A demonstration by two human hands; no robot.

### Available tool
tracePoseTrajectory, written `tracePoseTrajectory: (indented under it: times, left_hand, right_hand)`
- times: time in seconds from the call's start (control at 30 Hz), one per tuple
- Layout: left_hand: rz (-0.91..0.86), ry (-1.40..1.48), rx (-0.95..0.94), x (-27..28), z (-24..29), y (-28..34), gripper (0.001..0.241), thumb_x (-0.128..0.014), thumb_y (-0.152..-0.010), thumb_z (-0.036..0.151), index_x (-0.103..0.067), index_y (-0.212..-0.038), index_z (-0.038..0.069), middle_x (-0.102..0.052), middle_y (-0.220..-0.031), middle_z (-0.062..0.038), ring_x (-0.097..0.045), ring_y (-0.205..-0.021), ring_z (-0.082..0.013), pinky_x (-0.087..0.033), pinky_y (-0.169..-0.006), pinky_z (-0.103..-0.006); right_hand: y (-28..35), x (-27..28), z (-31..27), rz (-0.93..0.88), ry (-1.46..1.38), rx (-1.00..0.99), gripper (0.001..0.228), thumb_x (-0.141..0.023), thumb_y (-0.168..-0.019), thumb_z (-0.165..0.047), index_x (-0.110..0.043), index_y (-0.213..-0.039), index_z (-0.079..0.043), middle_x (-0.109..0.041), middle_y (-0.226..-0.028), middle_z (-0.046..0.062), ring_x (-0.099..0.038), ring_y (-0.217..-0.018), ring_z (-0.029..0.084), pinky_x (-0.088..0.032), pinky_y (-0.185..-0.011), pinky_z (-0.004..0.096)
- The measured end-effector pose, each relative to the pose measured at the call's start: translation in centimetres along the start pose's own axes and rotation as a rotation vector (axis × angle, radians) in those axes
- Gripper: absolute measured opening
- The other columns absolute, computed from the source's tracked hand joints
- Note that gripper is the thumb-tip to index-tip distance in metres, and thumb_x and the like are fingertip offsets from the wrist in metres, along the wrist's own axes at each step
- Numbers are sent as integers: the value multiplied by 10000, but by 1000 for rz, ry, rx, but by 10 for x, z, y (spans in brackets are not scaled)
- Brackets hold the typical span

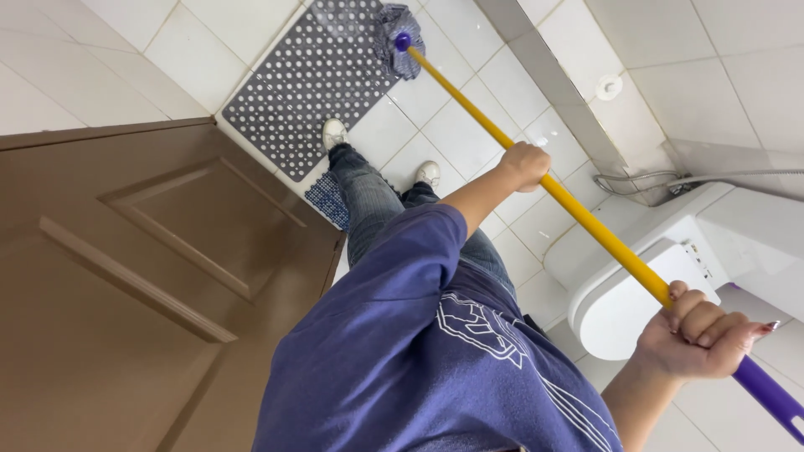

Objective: The person mops a tiled bathroom floor using a yellow-handled mop with a purple head. They move the mop back and forth across the floor, covering areas near the toilet, sink, and door, and periodically wring the mop head by hand.

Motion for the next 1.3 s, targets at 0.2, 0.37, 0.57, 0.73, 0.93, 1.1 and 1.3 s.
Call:
tracePoseTrajectory:
  times: [0.2,0.37,0.57,0.73,0.93,1.1,1.3]
  left_hand:
    - [18,50,161,37,-118,101,68,-707,-802,155,-758,-837,125,-752,-904,-124,-720,-913,-305,-549,-845,-439]
    - [91,139,347,80,-231,206,223,-659,-913,290,-754,-835,105,-744,-888,-141,-706,-897,-347,-538,-835,-475]
    - [211,212,431,107,-302,284,248,-638,-910,282,-757,-792,100,-734,-836,-145,-696,-857,-365,-530,-798,-490]
    - [233,258,489,128,-329,340,297,-640,-945,304,-746,-770,90,-729,-809,-149,-691,-829,-367,-523,-777,-494]
    - [276,225,471,148,-351,361,370,-625,-996,319,-721,-735,75,-718,-793,-148,-691,-795,-356,-519,-771,-492]
    - [206,216,352,197,-334,337,387,-542,-1063,305,-673,-757,108,-705,-746,-116,-675,-704,-309,-512,-744,-463]
    - [210,115,202,226,-334,288,367,-535,-1047,308,-663,-768,107,-654,-681,-93,-641,-675,-253,-509,-676,-435]
  right_hand:
    - [9,-109,57,-156,-170,-133,582,-430,-1198,-388,-260,-687,-169,-226,-506,-29,-235,-502,129,-401,-727,346]
    - [7,-288,71,-341,-170,-192,520,-471,-1147,-350,-269,-702,-172,-215,-502,-32,-239,-484,134,-375,-715,360]
    - [16,-401,76,-509,-166,-237,519,-449,-1153,-350,-273,-701,-168,-214,-501,-32,-245,-470,123,-383,-692,369]
    - [39,-451,88,-597,-214,-257,522,-457,-1160,-344,-293,-705,-147,-225,-517,-28,-269,-474,133,-405,-706,386]
    - [43,-496,70,-638,-177,-222,483,-480,-1144,-278,-304,-722,-124,-230,-579,-17,-279,-485,147,-431,-741,428]
    - [39,-504,37,-582,-92,-160,492,-453,-1148,-264,-276,-706,-141,-256,-504,-11,-260,-458,128,-368,-631,366]
    - [46,-512,18,-537,7,-4,486,-466,-1116,-266,-259,-698,-127,-293,-535,7,-308,-462,139,-361,-605,356]
Point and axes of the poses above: each hand's wrist, its own y-axis away from the middle knuckle, its own x-axis out of the back of the hand, z = x × y, the point moved 8 cm from there along -y, towards the middle knuckle
